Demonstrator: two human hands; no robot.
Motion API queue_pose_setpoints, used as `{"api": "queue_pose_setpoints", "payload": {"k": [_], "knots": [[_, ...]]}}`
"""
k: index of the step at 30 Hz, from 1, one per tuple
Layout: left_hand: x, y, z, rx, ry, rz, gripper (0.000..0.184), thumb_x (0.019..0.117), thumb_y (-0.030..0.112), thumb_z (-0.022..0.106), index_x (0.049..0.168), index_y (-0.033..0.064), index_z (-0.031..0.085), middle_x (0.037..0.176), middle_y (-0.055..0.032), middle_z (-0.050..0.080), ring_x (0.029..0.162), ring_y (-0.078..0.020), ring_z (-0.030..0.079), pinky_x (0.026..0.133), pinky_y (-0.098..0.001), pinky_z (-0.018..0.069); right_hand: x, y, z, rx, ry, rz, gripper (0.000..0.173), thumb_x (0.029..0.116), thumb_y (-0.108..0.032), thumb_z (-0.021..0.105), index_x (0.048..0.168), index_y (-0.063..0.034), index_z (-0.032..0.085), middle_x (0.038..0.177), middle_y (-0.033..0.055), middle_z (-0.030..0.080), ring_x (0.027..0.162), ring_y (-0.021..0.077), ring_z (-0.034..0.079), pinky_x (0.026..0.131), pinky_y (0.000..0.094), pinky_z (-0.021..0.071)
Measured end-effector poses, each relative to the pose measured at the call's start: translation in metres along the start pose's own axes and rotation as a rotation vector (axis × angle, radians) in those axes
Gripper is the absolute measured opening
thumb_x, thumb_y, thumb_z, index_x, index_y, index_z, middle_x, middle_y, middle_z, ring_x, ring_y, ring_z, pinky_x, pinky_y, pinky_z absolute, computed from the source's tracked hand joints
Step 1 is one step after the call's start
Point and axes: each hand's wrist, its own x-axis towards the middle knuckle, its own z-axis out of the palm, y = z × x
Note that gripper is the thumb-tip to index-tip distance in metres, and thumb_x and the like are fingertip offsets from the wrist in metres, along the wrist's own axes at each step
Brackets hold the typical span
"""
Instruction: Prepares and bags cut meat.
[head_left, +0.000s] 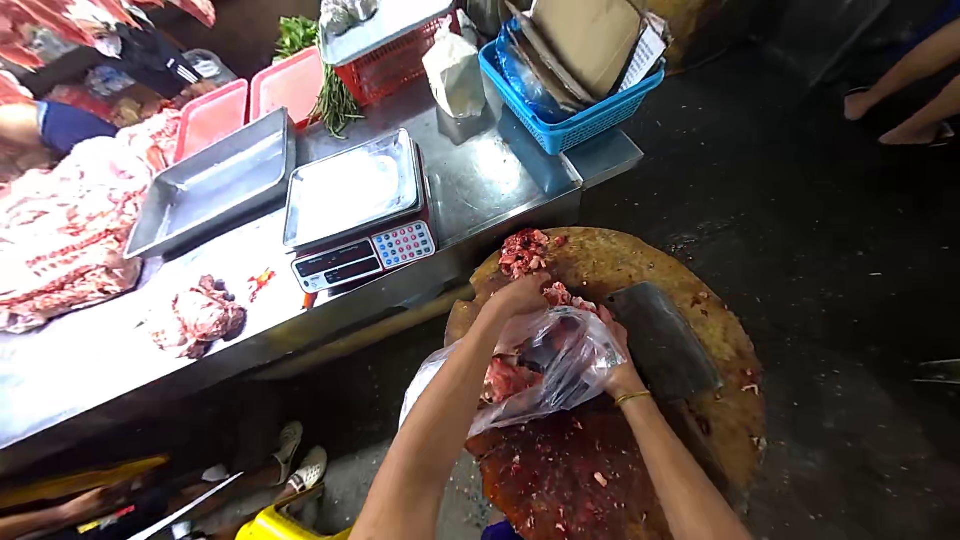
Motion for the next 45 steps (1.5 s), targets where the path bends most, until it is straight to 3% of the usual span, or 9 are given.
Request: {"api": "queue_pose_setpoints", "payload": {"k": [8, 13, 16, 23, 30, 33, 36, 40, 45], "knots": [[0.034, 0.005, -0.001, -0.257, -0.221, 0.040, 0.070, 0.0931, 0.003, 0.062, 0.159, 0.0122, 0.037, 0.147, -0.0218, 0.053, 0.132, -0.0313, 0.055, 0.109, -0.0509, 0.0438, 0.044, -0.011, 0.008, 0.472, 0.003, -0.018, 0.061, 0.1028, -0.012, 0.054, 0.157, 0.0036, 0.031, 0.157, 0.0264, 0.039, 0.146, 0.0291, 0.041, 0.121, 0.0384, 0.0345], [0.039, 0.023, -0.024, -0.495, -0.174, -0.037, 0.070, 0.0934, 0.000, 0.055, 0.158, 0.0165, 0.035, 0.106, -0.0138, 0.062, 0.078, -0.0168, 0.059, 0.068, -0.0348, 0.0522, 0.062, -0.033, -0.022, 0.905, -0.076, 0.029, 0.096, 0.0734, 0.013, 0.076, 0.155, -0.0027, 0.029, 0.138, 0.0157, 0.058, 0.120, 0.0166, 0.063, 0.097, 0.0327, 0.0572], [0.022, 0.045, -0.049, -0.515, -0.124, 0.038, 0.073, 0.0932, -0.002, 0.055, 0.159, 0.0198, 0.034, 0.113, -0.0190, 0.063, 0.081, -0.0216, 0.062, 0.069, -0.0383, 0.0552, 0.070, -0.051, -0.050, 0.905, -0.110, -0.023, 0.094, 0.0645, 0.015, 0.070, 0.150, -0.0023, 0.034, 0.126, 0.0172, 0.062, 0.104, 0.0238, 0.070, 0.080, 0.0409, 0.0639], [-0.142, 0.102, -0.107, -0.416, 0.175, 0.322, 0.080, 0.0922, 0.000, 0.069, 0.161, 0.0183, 0.033, 0.132, -0.0159, 0.062, 0.098, -0.0196, 0.069, 0.084, -0.0372, 0.0605, 0.010, -0.148, -0.139, 0.770, -0.331, -0.360, 0.085, 0.0741, 0.005, 0.073, 0.150, -0.0184, 0.043, 0.123, 0.0129, 0.067, 0.105, 0.0300, 0.071, 0.083, 0.0499, 0.0644], [-0.246, 0.048, -0.002, -0.805, 0.423, 0.151, 0.074, 0.0926, 0.010, 0.071, 0.158, 0.0143, 0.036, 0.141, -0.0079, 0.060, 0.111, -0.0119, 0.068, 0.095, -0.0330, 0.0596, -0.075, -0.151, -0.083, 0.662, -0.534, -0.492, 0.083, 0.0723, 0.006, 0.076, 0.148, -0.0068, 0.046, 0.136, 0.0045, 0.063, 0.119, 0.0159, 0.065, 0.098, 0.0354, 0.0601], [-0.202, -0.016, 0.061, -0.485, 0.489, 0.017, 0.078, 0.0909, 0.012, 0.070, 0.159, 0.0067, 0.034, 0.153, -0.0177, 0.049, 0.135, -0.0244, 0.055, 0.112, -0.0419, 0.0464, -0.044, -0.105, -0.036, -0.023, -0.513, -0.331, 0.086, 0.0761, 0.001, 0.076, 0.155, -0.0083, 0.043, 0.150, 0.0189, 0.049, 0.134, 0.0282, 0.053, 0.110, 0.0428, 0.0478], [-0.193, -0.056, 0.073, -0.027, 0.400, -0.148, 0.087, 0.0894, 0.016, 0.072, 0.164, 0.0164, 0.027, 0.156, -0.0265, 0.042, 0.134, -0.0415, 0.055, 0.107, -0.0578, 0.0486, -0.028, -0.103, -0.041, -0.589, -0.528, -0.165, 0.076, 0.0923, -0.008, 0.066, 0.161, -0.0116, 0.033, 0.152, 0.0276, 0.046, 0.138, 0.0443, 0.048, 0.113, 0.0597, 0.0404], [-0.245, -0.058, 0.064, 0.141, 0.151, -0.190, 0.065, 0.1051, 0.029, 0.051, 0.164, 0.0295, 0.024, 0.132, -0.0232, 0.062, 0.114, -0.0417, 0.066, 0.093, -0.0614, 0.0538, -0.053, -0.124, -0.092, -0.608, -0.740, -0.284, 0.052, 0.1032, -0.018, 0.055, 0.154, -0.0102, 0.047, 0.149, 0.0188, 0.054, 0.140, 0.0344, 0.050, 0.117, 0.0547, 0.0375], [-0.276, -0.051, 0.079, 0.316, 0.313, -0.196, 0.049, 0.0977, 0.019, 0.061, 0.145, 0.0093, 0.057, 0.124, -0.0231, 0.068, 0.119, -0.0429, 0.064, 0.105, -0.0617, 0.0457, -0.106, -0.111, -0.115, -0.280, -0.972, -0.526, 0.048, 0.1008, -0.016, 0.060, 0.147, -0.0062, 0.054, 0.143, 0.0184, 0.059, 0.133, 0.0302, 0.056, 0.114, 0.0490, 0.0431]]}}
